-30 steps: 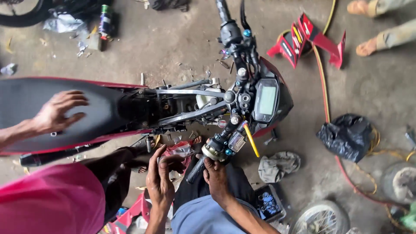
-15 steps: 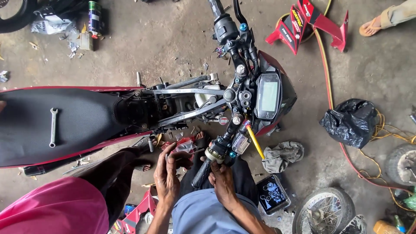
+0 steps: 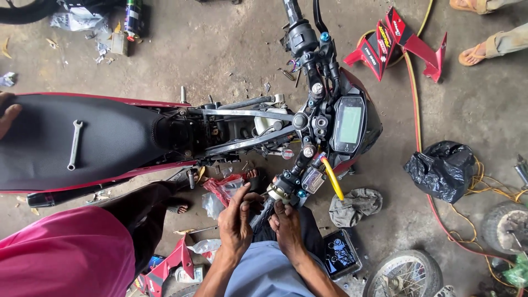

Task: Assembling and installing the throttle housing and cables onto a motorcycle handlebar.

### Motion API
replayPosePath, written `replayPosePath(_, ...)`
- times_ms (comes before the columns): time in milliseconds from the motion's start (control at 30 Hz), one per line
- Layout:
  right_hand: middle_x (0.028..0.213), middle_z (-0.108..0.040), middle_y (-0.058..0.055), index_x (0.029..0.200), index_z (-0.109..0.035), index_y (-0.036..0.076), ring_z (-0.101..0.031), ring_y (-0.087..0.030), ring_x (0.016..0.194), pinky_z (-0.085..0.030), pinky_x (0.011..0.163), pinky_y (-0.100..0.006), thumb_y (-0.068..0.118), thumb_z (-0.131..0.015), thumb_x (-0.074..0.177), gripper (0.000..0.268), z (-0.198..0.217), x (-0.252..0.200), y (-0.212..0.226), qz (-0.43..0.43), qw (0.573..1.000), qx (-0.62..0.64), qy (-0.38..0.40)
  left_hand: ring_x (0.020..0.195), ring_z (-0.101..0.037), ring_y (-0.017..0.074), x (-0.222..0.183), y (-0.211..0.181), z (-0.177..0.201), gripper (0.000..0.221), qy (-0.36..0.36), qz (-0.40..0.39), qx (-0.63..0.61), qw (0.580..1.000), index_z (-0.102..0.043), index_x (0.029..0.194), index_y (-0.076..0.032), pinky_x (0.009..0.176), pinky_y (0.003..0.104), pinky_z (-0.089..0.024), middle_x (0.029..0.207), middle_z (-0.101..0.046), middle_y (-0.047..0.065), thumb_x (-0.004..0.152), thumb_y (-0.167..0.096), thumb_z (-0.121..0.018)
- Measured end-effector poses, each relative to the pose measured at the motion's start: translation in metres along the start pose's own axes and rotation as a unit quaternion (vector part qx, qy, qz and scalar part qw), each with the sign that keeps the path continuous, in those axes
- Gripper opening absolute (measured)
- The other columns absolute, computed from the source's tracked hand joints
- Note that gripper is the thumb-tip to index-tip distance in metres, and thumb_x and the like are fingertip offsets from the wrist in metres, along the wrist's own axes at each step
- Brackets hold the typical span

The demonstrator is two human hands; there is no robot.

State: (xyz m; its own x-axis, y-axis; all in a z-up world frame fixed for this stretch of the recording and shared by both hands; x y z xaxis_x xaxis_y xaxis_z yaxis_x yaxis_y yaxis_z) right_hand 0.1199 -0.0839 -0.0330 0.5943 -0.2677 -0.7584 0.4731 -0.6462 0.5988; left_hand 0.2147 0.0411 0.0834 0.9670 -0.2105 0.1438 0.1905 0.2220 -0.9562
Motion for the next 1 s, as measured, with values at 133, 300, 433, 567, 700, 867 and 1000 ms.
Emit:
replayPosePath(133,0.066,-0.022,0.002,0.069,-0.031,0.015,-0.028,-0.01,0.05,-0.023,0.047,-0.027,0.031,-0.07,0.098,0.051,0.003,0.006,-0.008,0.006,0.999,0.028,-0.022,0.083,-0.079,0.0225,-0.001,-0.001,-0.005,0.039,0.009,-0.013,0.044,0.999,-0.047,0.144,0.0,0.072,0.032,-0.07,0.106,-0.075,0.014,0.113,-0.022,-0.036)
replayPosePath(300,0.081,-0.032,-0.003,0.078,-0.043,0.011,-0.037,-0.01,0.054,-0.029,0.047,-0.025,0.038,-0.071,0.095,0.042,0.005,0.006,-0.011,-0.023,0.999,0.002,-0.044,0.081,-0.077,0.0204,0.006,-0.011,-0.006,0.04,0.018,-0.032,0.051,0.998,-0.048,0.143,0.001,0.072,0.03,-0.068,0.103,-0.076,0.014,0.114,-0.022,-0.036)
replayPosePath(433,0.055,-0.026,0.003,0.066,-0.036,0.016,-0.029,-0.009,0.046,-0.021,0.042,-0.027,0.04,-0.069,0.096,0.05,-0.007,0.0,0.007,0.029,0.999,-0.035,0.023,0.085,-0.078,0.0192,0.012,-0.017,-0.011,0.036,0.072,-0.066,0.083,0.992,-0.053,0.142,0.0,0.077,0.03,-0.068,0.108,-0.075,0.013,0.111,-0.016,-0.043)
replayPosePath(567,0.054,-0.032,0.002,0.065,-0.041,0.014,-0.033,-0.009,0.045,-0.025,0.042,-0.028,0.038,-0.068,0.097,0.048,-0.013,-0.009,0.022,0.042,0.997,-0.063,0.032,0.067,-0.069,0.015,0.026,-0.025,-0.016,0.041,0.139,-0.069,0.115,0.981,-0.044,0.151,-0.003,0.062,0.031,-0.064,0.096,-0.076,0.012,0.111,-0.013,-0.044)
replayPosePath(700,0.055,-0.03,0.003,0.067,-0.041,0.015,-0.03,-0.009,0.048,-0.024,0.045,-0.028,0.038,-0.069,0.097,0.047,-0.011,-0.005,0.014,0.027,0.998,-0.046,0.036,0.09,-0.075,0.0235,0.027,-0.021,-0.007,0.045,0.146,-0.038,0.146,0.978,-0.046,0.151,-0.009,0.08,0.032,-0.063,0.115,-0.074,0.015,0.106,-0.009,-0.049)
replayPosePath(867,0.052,-0.027,0.003,0.069,-0.047,0.014,-0.027,-0.009,0.049,-0.025,0.048,-0.029,0.047,-0.072,0.091,0.047,-0.005,-0.002,0.002,0.008,0.999,-0.045,0.01,0.089,-0.074,0.0198,0.015,-0.017,-0.009,0.031,0.121,-0.099,0.185,0.97,-0.07,0.126,-0.014,0.066,0.027,-0.059,0.118,-0.066,0.013,0.102,-0.001,-0.055)
replayPosePath(1000,0.048,-0.025,0.005,0.062,-0.04,0.016,-0.022,-0.009,0.045,-0.018,0.046,-0.031,0.046,-0.072,0.093,0.054,-0.003,0.002,-0.011,0.006,0.999,-0.022,0.039,0.079,-0.068,0.0289,-0.009,0.019,-0.009,0.037,-0.012,-0.028,-0.047,0.998,-0.056,0.136,-0.005,0.068,0.035,-0.057,0.104,-0.072,0.026,0.11,-0.03,-0.05)
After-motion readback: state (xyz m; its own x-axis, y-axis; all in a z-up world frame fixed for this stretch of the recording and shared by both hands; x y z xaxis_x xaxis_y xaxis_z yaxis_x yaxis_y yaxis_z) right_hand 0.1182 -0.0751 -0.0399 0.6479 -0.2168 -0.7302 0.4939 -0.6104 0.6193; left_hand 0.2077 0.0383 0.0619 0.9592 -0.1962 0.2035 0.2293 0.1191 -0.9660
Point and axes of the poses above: each hand's wrist, its own x-axis towards the middle knuckle, its own z-axis out of the back of the hand, y = z × x, the point moved 5 cm from there along x, towards the middle knuckle
